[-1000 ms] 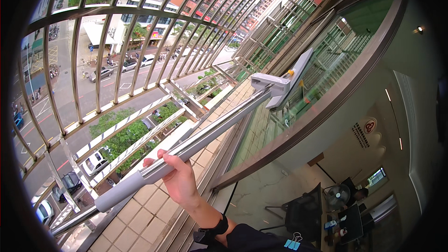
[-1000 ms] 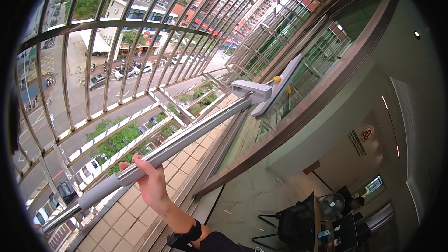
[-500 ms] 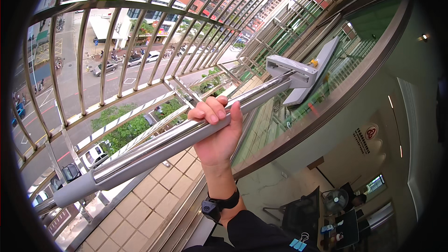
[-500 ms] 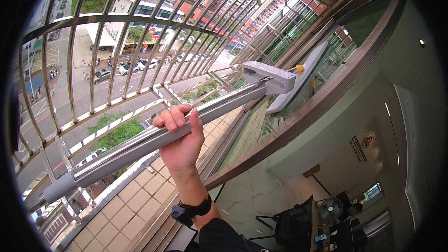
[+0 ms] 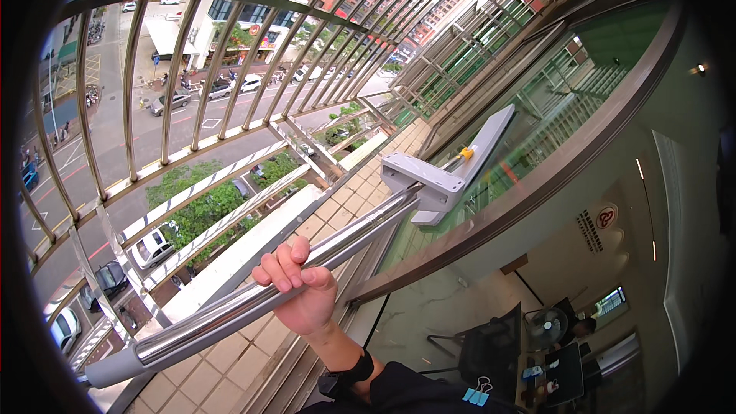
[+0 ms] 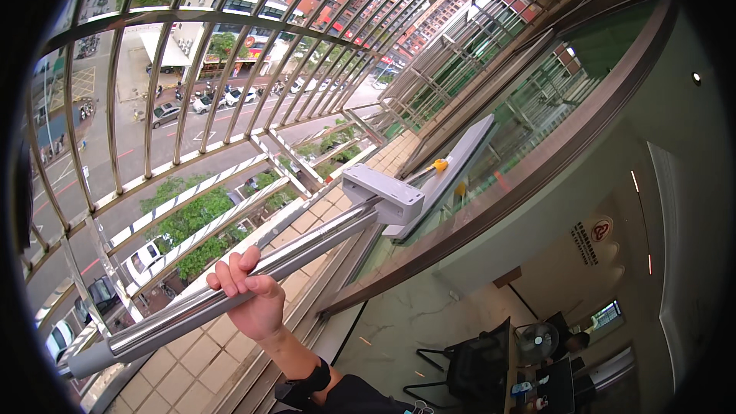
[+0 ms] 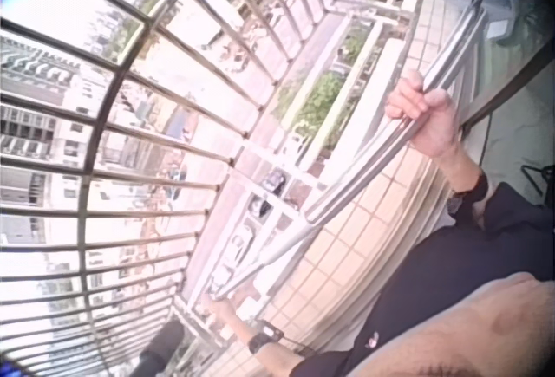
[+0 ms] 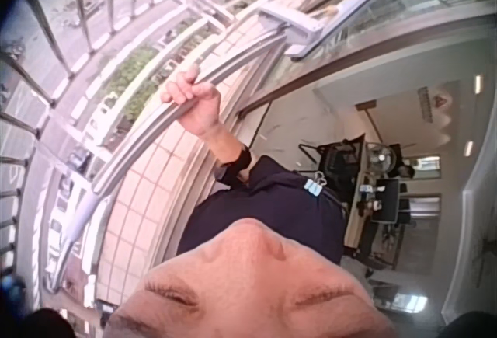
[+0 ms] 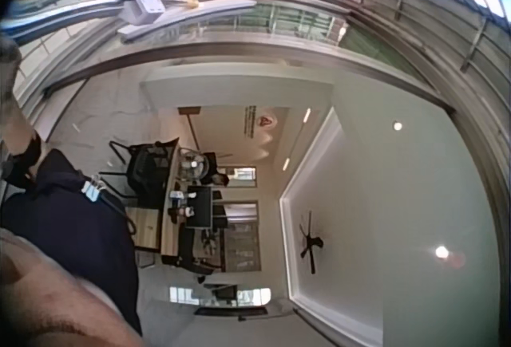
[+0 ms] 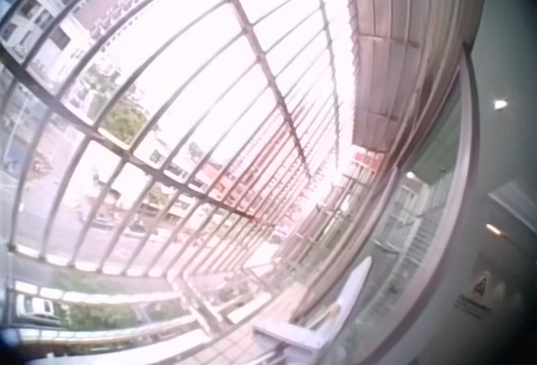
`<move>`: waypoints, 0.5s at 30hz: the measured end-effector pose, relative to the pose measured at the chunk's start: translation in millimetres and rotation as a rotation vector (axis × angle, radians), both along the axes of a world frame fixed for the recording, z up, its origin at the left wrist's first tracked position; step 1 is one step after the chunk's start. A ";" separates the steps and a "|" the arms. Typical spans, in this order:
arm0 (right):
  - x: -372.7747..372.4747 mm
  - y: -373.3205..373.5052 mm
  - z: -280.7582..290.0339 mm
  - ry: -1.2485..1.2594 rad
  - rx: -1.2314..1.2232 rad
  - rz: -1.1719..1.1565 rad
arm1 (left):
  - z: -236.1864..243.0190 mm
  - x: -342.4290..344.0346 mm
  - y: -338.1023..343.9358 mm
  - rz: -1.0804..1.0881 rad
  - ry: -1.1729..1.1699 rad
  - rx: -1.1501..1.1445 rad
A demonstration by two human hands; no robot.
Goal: Cleaning a window pane using a long-handled squeegee.
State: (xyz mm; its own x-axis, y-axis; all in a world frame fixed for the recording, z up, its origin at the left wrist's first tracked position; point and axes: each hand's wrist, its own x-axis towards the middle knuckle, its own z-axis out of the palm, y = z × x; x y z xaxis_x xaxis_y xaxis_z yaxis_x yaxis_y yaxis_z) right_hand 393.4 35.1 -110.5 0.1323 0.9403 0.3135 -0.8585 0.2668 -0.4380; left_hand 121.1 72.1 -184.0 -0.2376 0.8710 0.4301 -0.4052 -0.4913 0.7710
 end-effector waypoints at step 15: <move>-50.3 9.3 109.4 -0.293 0.351 0.136 | 187.1 210.5 -32.9 -1.159 -1.657 0.445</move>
State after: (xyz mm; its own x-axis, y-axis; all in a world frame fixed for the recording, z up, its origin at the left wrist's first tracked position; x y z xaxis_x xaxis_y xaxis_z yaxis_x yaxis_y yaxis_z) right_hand 343.2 44.4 -1.1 -0.1257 0.7737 0.6210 -0.7495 0.3360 -0.5704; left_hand 331.7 39.2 3.0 -0.0747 0.7889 0.6099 -0.6288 0.4375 -0.6429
